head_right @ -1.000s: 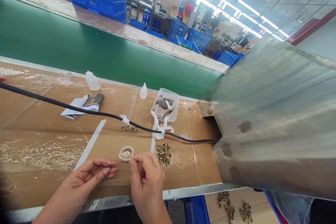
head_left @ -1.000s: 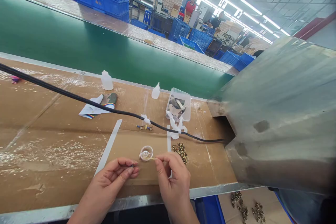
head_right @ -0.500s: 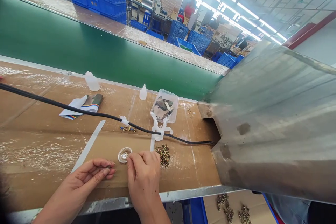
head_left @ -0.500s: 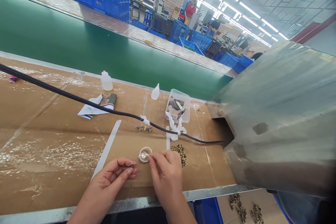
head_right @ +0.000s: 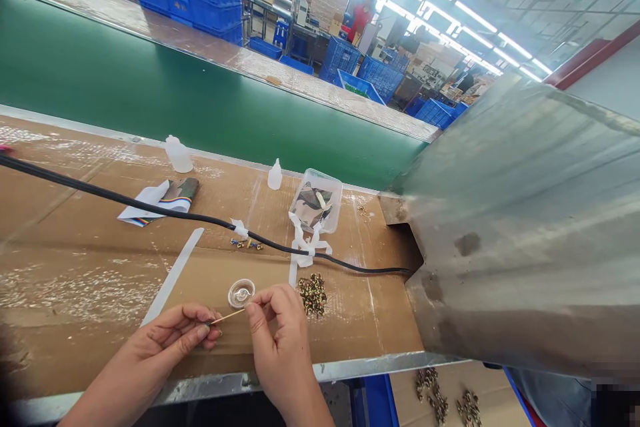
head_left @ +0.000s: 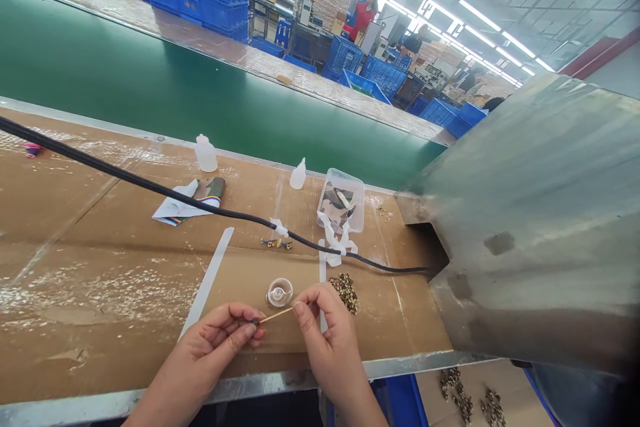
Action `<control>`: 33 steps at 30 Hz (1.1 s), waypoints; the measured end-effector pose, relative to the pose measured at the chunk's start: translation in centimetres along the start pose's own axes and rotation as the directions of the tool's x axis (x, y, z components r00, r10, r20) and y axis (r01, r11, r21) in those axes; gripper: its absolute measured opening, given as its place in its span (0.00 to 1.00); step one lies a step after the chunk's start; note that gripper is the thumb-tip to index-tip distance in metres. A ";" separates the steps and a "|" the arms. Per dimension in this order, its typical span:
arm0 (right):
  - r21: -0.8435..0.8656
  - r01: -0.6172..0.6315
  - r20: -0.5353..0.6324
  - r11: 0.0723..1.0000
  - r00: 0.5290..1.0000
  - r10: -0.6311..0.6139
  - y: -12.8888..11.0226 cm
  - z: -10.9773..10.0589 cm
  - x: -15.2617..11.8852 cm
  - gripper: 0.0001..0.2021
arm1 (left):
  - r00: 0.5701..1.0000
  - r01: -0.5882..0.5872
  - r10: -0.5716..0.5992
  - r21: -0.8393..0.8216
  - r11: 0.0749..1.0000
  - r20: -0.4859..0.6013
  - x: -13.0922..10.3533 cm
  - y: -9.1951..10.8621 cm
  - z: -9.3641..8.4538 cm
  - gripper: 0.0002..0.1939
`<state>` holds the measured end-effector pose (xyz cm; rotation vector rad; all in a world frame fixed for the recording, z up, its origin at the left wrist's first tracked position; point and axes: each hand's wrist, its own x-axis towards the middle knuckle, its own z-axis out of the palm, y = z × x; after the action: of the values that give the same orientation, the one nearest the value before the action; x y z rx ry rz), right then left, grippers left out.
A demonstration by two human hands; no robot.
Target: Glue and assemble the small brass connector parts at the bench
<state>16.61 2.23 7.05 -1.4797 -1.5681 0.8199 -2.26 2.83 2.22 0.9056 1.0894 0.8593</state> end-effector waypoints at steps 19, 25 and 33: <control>-0.092 0.045 -0.010 0.995 0.999 -0.046 0.2 0.7 -0.1 0.07 | 1.000 -0.012 0.012 -0.014 1.000 0.011 -0.2 0.2 0.2 0.09; -0.124 0.067 -0.038 0.990 0.997 -0.072 -0.1 0.7 -0.9 0.07 | 1.000 -0.009 0.009 -0.006 1.000 -0.012 -0.3 0.2 0.3 0.10; -0.133 0.094 -0.085 0.987 0.991 -0.106 -0.4 0.7 -1.4 0.07 | 0.998 -0.027 0.026 -0.013 1.000 -0.051 -0.3 -0.5 0.2 0.10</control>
<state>15.78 0.88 6.88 -1.4942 -1.6373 0.5942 -2.06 2.30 1.93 0.8930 1.1166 0.9151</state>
